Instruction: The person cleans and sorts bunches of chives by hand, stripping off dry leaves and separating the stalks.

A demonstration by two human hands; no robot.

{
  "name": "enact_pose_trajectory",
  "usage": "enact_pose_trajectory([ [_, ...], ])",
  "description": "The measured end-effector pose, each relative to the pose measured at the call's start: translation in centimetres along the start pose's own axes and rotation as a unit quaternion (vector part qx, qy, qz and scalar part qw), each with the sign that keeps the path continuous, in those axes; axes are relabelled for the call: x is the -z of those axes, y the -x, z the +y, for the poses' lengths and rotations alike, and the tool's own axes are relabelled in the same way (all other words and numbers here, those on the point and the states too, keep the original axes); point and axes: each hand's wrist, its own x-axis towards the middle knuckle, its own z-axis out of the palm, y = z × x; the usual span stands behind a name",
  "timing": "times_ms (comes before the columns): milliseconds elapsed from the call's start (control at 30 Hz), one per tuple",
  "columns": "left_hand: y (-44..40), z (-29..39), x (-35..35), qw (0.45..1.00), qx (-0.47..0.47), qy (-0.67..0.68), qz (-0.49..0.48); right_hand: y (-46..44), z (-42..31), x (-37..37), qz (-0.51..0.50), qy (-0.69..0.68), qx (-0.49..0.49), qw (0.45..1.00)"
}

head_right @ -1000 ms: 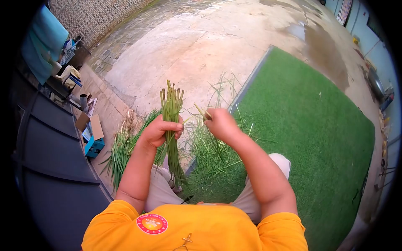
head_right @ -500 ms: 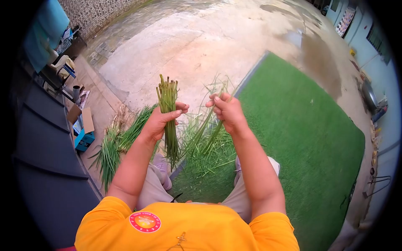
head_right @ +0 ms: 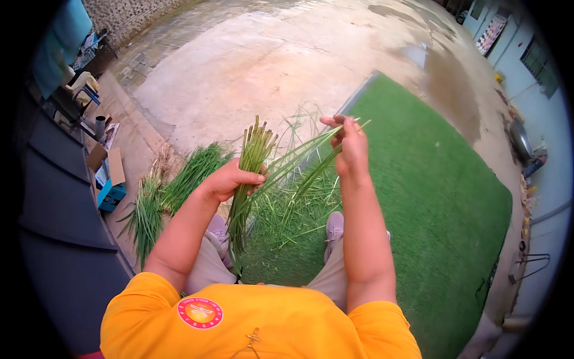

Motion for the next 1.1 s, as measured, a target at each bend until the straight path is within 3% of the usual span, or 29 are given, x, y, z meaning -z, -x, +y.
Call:
enact_pose_trajectory([
  [67,0.4,0.7,0.9,0.999,0.000,-0.020,0.031,-1.2,-0.5,1.7,0.056,-0.170,0.053,0.982],
  [100,0.6,1.1,1.5,0.999,-0.009,-0.013,0.035,-1.4,-0.9,2.4,0.059,-0.168,0.055,0.983],
  [167,0.9,1.7,2.9,0.998,-0.025,0.003,0.054,-1.7,-1.7,3.9,0.094,-0.304,0.043,0.947],
  [400,1.5,2.6,7.3,0.988,-0.078,0.043,0.124,-3.3,-1.8,8.3,0.121,-0.427,0.045,0.895],
  [733,1.1,2.3,9.7,0.979,-0.090,0.062,0.172,-2.9,-2.5,11.6,0.098,-0.430,0.051,0.896],
  [800,0.9,2.3,10.6,0.973,-0.101,0.082,0.192,-2.9,-2.7,12.1,0.110,-0.433,0.057,0.893],
  [833,0.8,2.2,10.9,0.972,-0.103,0.081,0.194,-2.4,-3.5,11.4,0.169,-0.399,0.058,0.899],
  [900,0.8,2.1,11.8,0.950,-0.104,0.111,0.272,-2.6,-3.2,13.6,0.152,-0.382,0.082,0.908],
  [967,0.5,1.7,12.2,0.952,-0.104,0.122,0.260,-2.5,-2.9,13.2,0.128,-0.373,0.103,0.913],
  [1033,0.5,1.5,11.6,0.959,-0.099,0.133,0.229,-1.3,-3.9,10.3,0.185,-0.229,0.150,0.944],
  [1067,0.3,1.4,10.9,0.964,-0.098,0.129,0.213,-1.0,-3.7,8.7,0.182,-0.239,0.148,0.942],
  [1100,0.4,1.4,10.0,0.964,-0.099,0.120,0.214,-0.4,-3.2,6.9,0.143,-0.150,0.132,0.969],
])
